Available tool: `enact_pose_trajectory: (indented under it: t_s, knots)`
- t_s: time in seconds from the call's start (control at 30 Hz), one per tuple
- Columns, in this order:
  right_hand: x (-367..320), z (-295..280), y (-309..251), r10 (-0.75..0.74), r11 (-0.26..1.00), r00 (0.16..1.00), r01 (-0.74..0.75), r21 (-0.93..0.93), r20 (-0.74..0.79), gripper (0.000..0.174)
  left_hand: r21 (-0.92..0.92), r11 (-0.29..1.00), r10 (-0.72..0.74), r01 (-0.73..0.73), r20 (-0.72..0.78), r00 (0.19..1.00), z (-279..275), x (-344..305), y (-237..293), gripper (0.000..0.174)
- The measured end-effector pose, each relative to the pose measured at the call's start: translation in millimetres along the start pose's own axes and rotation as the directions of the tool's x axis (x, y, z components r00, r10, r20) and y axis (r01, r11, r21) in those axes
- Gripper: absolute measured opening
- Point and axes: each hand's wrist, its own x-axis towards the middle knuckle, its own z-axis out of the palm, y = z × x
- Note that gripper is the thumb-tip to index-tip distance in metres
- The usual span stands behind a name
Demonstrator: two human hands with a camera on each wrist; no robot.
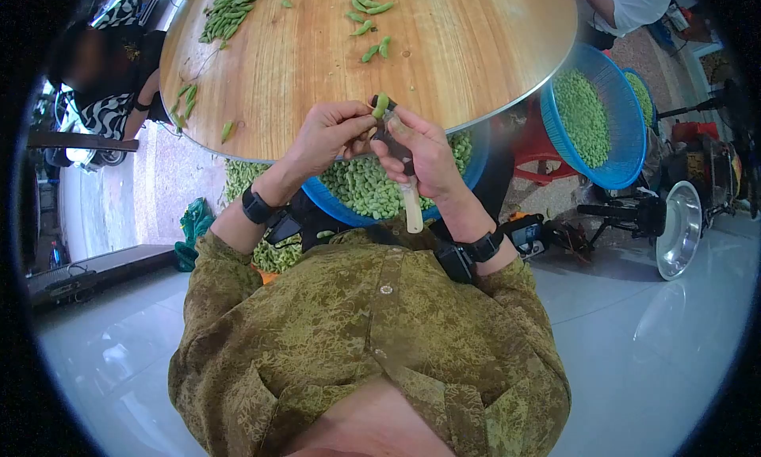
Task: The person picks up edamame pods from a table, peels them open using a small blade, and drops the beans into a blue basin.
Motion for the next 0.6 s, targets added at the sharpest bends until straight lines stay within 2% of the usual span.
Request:
enact_pose_trajectory:
  t_s: [0.1, 0.17, 0.2, 0.23, 0.3, 0.37, 0.4, 0.43, 0.47, 0.5, 0.57, 0.6]
  knots:
    - [-1.2, -1.8, -0.2, 0.014, 1.000, 0.999, -0.013, -0.021, 0.041, 0.042, 0.101, 0.995, -0.008, 0.008, 0.008, 1.000, -0.4, -5.0, 3.4, 0.018]
    - [-1.4, -1.3, 0.9, 0.011, 0.999, 1.000, -0.010, -0.045, 0.026, 0.042, 0.075, 0.994, 0.084, -0.084, -0.002, 0.996, -0.6, -6.0, -1.6, 0.017]
    - [-1.2, -0.9, 0.8, 0.004, 0.998, 1.000, -0.003, -0.070, 0.014, 0.041, 0.074, 0.994, 0.083, -0.083, -0.001, 0.997, -1.3, -6.4, -3.5, 0.017]
    - [-1.3, 0.7, 1.3, 0.005, 0.997, 1.000, -0.004, -0.072, 0.014, 0.041, 0.123, 0.985, 0.125, -0.123, -0.010, 0.992, -2.3, -7.2, -5.7, 0.016]
    - [-1.1, 5.4, 3.6, -0.033, 0.998, 0.999, 0.031, -0.051, -0.043, 0.030, 0.170, 0.972, 0.166, -0.160, -0.020, 0.986, -3.1, -6.7, -11.5, 0.016]
    - [0.0, 3.1, 8.4, -0.035, 0.999, 0.997, 0.033, -0.027, -0.069, 0.027, 0.359, 0.871, 0.373, -0.336, -0.038, 0.927, -2.6, -3.6, -17.5, 0.015]
    - [0.5, 2.1, 9.7, -0.037, 0.999, 0.995, 0.037, -0.003, -0.094, 0.024, 0.358, 0.871, 0.373, -0.336, -0.040, 0.927, -5.0, -2.7, -15.9, 0.015]
    - [-0.4, 2.1, 8.5, -0.034, 0.999, 0.995, 0.033, -0.003, -0.094, 0.024, 0.133, 0.973, 0.188, -0.189, 0.013, 0.982, -9.2, -2.5, -12.9, 0.015]
    - [-2.7, 1.9, 7.0, -0.002, 0.999, 0.999, 0.004, 0.033, -0.040, 0.023, -0.085, 0.996, 0.015, -0.005, 0.108, 0.994, -12.9, -3.2, -12.1, 0.014]
    - [-4.7, 1.0, 5.1, 0.027, 0.997, 1.000, -0.028, 0.069, 0.013, 0.021, -0.086, 0.996, 0.013, -0.004, 0.106, 0.994, -15.2, -2.4, -13.2, 0.014]
    - [-6.1, -4.6, 4.9, 0.067, 0.991, 0.996, -0.074, 0.108, 0.064, 0.021, -0.429, 0.890, -0.022, 0.153, 0.294, 0.955, -17.5, -1.6, -17.0, 0.013]
    - [-6.3, -7.4, 5.4, 0.103, 0.982, 0.988, -0.119, 0.144, 0.116, 0.021, -0.431, 0.889, -0.023, 0.154, 0.294, 0.956, -15.9, -2.7, -18.0, 0.013]
